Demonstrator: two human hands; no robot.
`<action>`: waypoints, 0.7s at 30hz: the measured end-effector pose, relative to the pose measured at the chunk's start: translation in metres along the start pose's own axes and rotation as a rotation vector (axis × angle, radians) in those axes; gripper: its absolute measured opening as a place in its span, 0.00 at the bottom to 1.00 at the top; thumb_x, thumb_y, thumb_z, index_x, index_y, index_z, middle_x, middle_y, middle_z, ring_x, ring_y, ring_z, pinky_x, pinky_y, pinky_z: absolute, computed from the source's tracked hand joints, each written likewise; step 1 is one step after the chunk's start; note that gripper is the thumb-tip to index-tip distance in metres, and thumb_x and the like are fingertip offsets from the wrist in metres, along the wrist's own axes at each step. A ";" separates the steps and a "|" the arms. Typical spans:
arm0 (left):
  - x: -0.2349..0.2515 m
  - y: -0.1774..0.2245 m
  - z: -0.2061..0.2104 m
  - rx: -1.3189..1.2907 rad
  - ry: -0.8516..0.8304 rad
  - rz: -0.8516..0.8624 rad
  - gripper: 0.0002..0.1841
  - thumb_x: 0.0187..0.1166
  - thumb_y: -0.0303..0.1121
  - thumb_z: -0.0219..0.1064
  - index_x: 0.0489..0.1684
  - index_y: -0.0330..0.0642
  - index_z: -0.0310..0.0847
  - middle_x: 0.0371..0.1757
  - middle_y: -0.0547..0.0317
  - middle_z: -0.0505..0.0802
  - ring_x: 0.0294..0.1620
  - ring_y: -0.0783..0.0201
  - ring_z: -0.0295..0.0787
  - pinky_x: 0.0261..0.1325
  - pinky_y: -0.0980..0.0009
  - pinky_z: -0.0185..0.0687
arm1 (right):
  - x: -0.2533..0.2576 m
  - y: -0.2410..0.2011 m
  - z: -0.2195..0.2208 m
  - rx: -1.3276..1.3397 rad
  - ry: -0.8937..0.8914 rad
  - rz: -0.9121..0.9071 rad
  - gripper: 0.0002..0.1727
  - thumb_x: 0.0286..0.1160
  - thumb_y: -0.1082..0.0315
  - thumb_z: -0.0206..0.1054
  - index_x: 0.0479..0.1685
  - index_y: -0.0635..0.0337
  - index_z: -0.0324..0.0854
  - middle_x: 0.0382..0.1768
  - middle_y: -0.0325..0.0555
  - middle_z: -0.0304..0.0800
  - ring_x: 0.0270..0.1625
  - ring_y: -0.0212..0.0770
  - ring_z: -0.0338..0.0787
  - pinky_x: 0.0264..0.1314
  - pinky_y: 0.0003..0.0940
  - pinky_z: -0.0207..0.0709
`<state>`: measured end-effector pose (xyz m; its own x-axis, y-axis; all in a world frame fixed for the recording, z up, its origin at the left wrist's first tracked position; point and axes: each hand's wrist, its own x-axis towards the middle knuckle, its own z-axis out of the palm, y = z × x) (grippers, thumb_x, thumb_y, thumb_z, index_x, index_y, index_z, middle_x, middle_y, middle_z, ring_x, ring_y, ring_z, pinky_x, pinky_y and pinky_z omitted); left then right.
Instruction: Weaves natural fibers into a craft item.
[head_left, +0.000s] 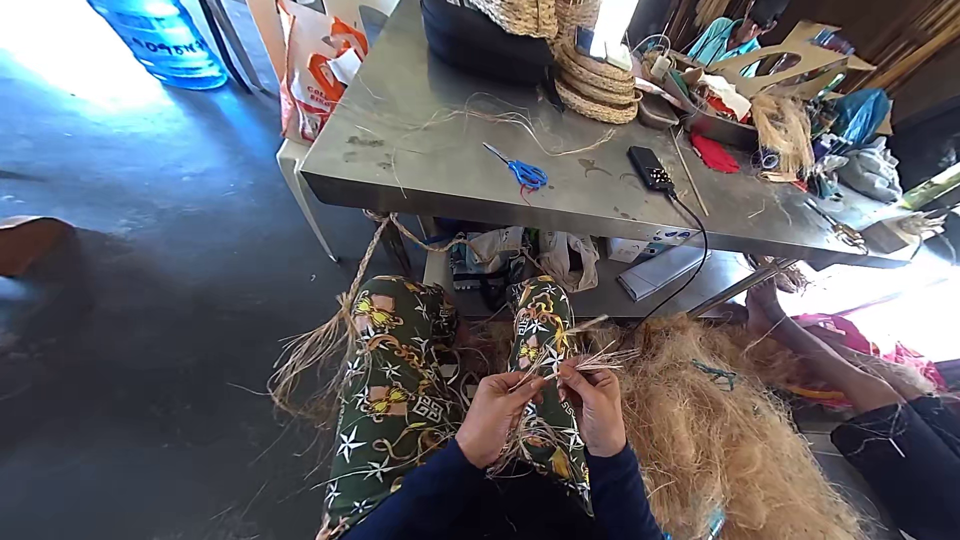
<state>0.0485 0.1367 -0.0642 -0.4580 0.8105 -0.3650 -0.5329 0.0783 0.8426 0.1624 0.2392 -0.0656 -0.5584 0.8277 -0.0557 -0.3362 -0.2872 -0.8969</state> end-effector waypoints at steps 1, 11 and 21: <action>0.000 0.000 0.000 -0.003 0.008 0.003 0.10 0.83 0.20 0.63 0.33 0.38 0.89 0.24 0.66 0.92 0.10 0.84 0.64 0.13 0.87 0.58 | 0.000 0.001 -0.001 0.035 0.013 0.001 0.07 0.72 0.82 0.67 0.36 0.66 0.90 0.26 0.44 0.93 0.23 0.29 0.87 0.30 0.23 0.85; 0.002 -0.007 -0.001 0.001 -0.014 0.028 0.09 0.79 0.18 0.66 0.34 0.38 0.91 0.26 0.66 0.93 0.11 0.85 0.67 0.14 0.87 0.59 | 0.003 0.007 0.000 0.141 0.209 -0.016 0.15 0.81 0.80 0.57 0.32 0.63 0.89 0.32 0.44 0.95 0.29 0.30 0.90 0.37 0.24 0.86; 0.007 -0.005 -0.009 0.001 -0.097 0.067 0.20 0.91 0.32 0.45 0.51 0.37 0.88 0.25 0.73 0.83 0.13 0.85 0.59 0.15 0.88 0.54 | 0.013 -0.017 -0.032 0.402 0.085 0.093 0.23 0.96 0.61 0.37 0.34 0.51 0.77 0.13 0.26 0.71 0.09 0.20 0.63 0.10 0.15 0.57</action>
<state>0.0419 0.1373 -0.0749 -0.4215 0.8665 -0.2673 -0.5023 0.0224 0.8644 0.1853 0.2699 -0.0648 -0.5418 0.8211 -0.1796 -0.5658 -0.5143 -0.6445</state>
